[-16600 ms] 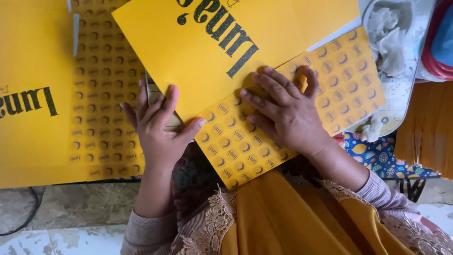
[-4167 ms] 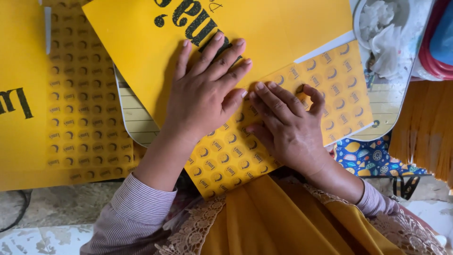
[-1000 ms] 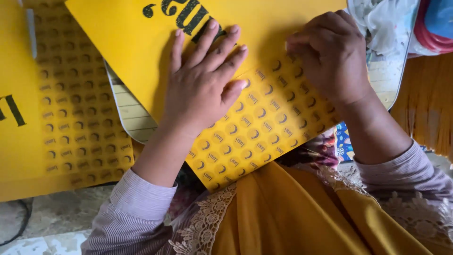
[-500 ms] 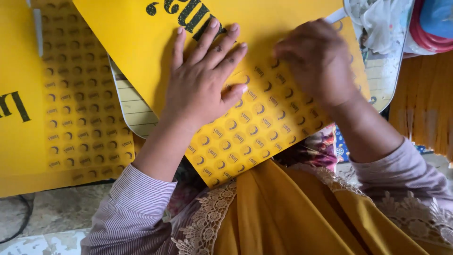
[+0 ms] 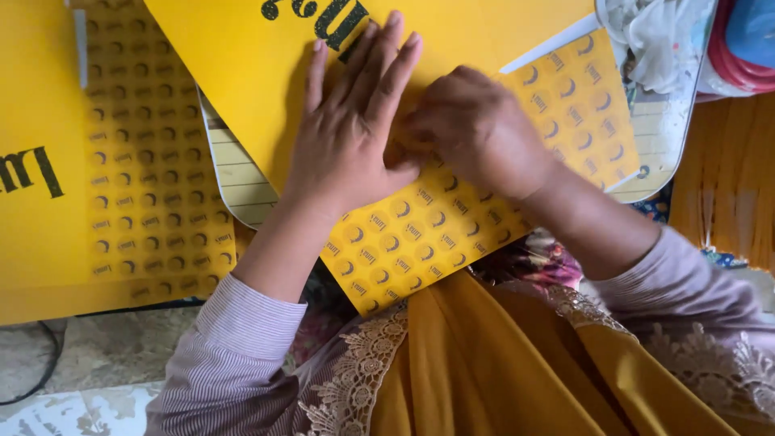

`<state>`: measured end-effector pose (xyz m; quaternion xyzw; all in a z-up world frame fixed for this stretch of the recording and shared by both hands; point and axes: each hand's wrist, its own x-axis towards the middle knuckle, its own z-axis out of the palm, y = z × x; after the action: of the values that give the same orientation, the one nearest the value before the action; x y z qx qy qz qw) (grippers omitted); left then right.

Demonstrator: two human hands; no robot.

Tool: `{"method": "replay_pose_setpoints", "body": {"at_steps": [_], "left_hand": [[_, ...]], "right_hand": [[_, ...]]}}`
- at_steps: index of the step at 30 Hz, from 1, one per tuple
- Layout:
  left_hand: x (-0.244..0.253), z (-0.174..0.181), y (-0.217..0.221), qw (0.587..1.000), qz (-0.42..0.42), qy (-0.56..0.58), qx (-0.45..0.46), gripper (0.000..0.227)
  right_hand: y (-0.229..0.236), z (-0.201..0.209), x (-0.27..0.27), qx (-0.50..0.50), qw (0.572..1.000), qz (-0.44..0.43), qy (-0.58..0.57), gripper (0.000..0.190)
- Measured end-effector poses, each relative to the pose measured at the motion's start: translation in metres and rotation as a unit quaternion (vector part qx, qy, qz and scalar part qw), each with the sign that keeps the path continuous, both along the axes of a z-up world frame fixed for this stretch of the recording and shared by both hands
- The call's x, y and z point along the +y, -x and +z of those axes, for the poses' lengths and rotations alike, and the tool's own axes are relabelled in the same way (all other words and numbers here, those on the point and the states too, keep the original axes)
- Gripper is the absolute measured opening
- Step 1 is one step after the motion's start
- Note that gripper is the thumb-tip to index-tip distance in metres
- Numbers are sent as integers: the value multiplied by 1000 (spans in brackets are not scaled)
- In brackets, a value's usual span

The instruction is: Applying white adhesive to the edges of yellow paper bags using a cotton swab and folding them to assemble the packaging.

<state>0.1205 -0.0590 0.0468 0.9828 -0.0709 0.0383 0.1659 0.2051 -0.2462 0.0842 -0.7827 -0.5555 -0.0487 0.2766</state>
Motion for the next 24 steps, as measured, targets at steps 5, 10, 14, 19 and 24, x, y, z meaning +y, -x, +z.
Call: {"method": "replay_pose_setpoints", "body": {"at_steps": [5, 10, 14, 19, 24], "left_hand": [[5, 1, 0, 989, 5, -136, 50, 129], [4, 11, -1, 996, 14, -77, 46, 132], [3, 6, 1, 996, 33, -76, 15, 123], [6, 8, 0, 997, 16, -59, 36, 137], [6, 3, -1, 994, 9, -95, 54, 135]], "right_hand": [[-20, 5, -33, 12, 997, -57, 42, 13], [-3, 4, -4, 80, 996, -25, 16, 15], [17, 7, 28, 29, 999, 25, 12, 12], [-18, -1, -19, 44, 998, 16, 31, 17], [-44, 1, -59, -31, 995, -56, 78, 8]]}}
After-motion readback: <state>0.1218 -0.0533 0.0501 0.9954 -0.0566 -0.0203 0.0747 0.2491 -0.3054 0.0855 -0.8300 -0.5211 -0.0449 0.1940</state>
